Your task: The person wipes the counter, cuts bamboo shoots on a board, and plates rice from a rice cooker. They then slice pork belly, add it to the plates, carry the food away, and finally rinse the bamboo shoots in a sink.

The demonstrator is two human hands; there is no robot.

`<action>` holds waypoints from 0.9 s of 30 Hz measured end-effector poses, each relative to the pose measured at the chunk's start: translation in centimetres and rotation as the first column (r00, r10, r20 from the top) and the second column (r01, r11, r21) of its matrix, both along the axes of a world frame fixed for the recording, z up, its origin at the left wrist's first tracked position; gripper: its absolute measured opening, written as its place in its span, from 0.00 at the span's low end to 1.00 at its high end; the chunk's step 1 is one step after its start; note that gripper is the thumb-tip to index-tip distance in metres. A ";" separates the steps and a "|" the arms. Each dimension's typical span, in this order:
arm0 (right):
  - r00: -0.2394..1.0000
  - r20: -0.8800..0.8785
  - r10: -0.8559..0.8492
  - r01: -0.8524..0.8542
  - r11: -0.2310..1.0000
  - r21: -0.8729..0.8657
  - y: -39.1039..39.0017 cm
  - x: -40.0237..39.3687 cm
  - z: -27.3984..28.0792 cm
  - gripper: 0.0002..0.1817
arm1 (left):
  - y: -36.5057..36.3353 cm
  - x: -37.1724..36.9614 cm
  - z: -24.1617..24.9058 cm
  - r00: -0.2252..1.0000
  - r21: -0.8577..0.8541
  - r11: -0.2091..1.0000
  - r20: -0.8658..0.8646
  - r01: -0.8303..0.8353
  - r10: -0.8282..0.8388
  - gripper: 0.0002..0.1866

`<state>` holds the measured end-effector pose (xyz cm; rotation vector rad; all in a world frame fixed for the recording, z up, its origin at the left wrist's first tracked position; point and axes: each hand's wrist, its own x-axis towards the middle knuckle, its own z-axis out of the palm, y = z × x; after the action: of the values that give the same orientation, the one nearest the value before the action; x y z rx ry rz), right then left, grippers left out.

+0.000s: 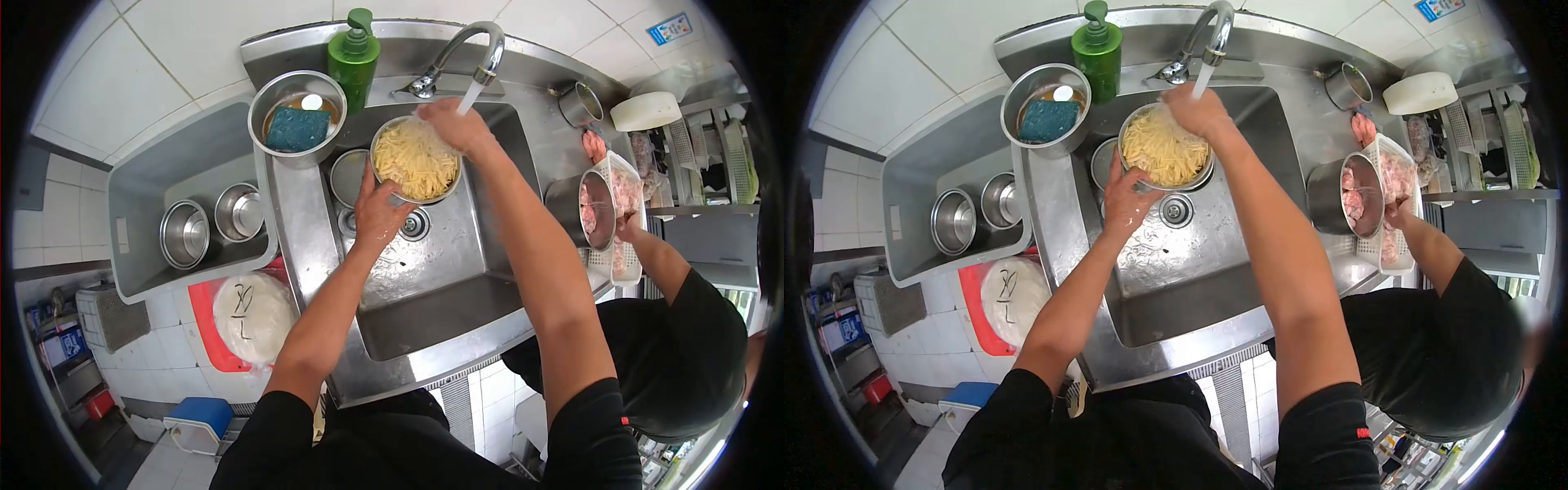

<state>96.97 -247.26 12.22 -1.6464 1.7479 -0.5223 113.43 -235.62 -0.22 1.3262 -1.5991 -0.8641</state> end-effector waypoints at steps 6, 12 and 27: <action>0.925 -0.092 0.368 -0.365 0.930 0.052 1.6 -0.7 0.9 0.17 | -0.8 0.9 0.8 0.999 0.038 0.999 0.029 -0.023 0.022 0.18; 0.991 -0.129 0.041 -0.030 0.996 0.083 2.3 1.1 2.8 0.21 | -0.3 1.2 1.2 0.999 -0.029 0.999 -0.022 -0.033 0.032 0.19; 0.683 0.619 -0.388 0.324 0.920 0.219 6.8 -4.2 -5.9 0.10 | 10.1 7.3 7.3 0.999 -0.084 0.996 0.043 0.000 0.004 0.20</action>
<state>92.79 -240.44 6.33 -0.8661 1.5018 -1.0436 120.70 -225.55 7.03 1.2946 -1.6489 -0.7632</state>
